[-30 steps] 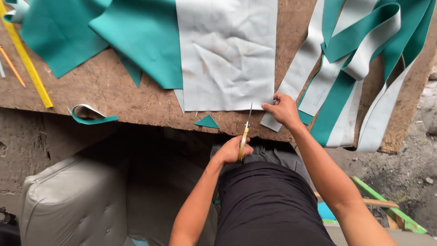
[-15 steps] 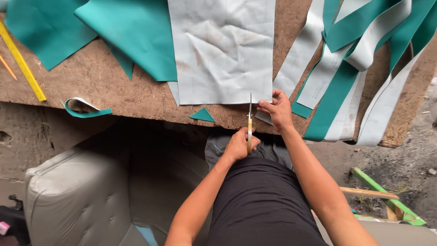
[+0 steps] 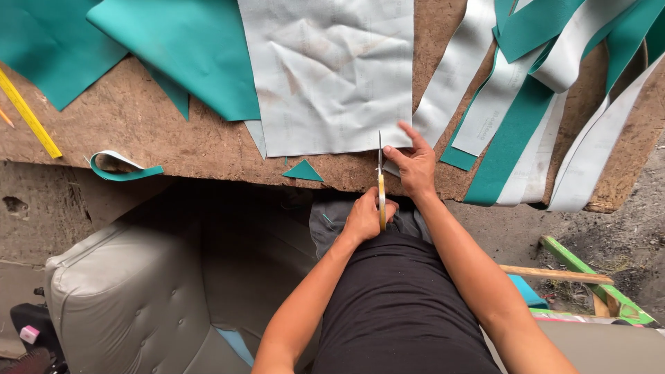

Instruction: Cutting long strips of upholstery fabric using scissors on a wooden workbench.

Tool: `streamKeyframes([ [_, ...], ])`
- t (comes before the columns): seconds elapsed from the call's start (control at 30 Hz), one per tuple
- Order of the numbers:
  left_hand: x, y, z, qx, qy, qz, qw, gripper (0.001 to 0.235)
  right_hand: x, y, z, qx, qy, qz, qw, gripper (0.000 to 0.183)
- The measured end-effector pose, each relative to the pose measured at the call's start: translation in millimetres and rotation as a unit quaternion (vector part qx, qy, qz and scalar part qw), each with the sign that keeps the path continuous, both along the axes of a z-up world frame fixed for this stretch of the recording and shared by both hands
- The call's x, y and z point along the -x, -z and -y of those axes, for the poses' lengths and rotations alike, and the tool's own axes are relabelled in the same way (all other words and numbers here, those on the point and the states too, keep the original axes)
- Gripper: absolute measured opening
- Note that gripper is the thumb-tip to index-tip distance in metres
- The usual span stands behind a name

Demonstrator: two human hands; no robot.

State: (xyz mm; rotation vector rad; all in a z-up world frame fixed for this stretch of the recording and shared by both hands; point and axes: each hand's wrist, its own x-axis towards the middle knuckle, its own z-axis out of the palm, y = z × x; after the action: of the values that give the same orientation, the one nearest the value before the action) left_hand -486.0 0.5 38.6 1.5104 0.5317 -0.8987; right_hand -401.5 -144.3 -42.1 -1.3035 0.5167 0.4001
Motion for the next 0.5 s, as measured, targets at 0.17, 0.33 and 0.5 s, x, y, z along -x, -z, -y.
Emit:
streamKeyframes([
  [0.17, -8, -16, -4, 0.004, -0.008, -0.009, 1.000, 0.073, 7, 3, -10, 0.036, 0.032, -0.001, 0.999, 0.040],
  [0.33, -11, -15, -9, -0.006, 0.012, -0.016, 1.000, 0.073, 6, -6, -12, 0.015, 0.056, -0.007, 0.998, 0.042],
  [0.5, -9, -7, -6, -0.018, 0.028, -0.020, 0.999, 0.073, 11, 3, -16, 0.038, 0.068, 0.013, 0.997, 0.041],
])
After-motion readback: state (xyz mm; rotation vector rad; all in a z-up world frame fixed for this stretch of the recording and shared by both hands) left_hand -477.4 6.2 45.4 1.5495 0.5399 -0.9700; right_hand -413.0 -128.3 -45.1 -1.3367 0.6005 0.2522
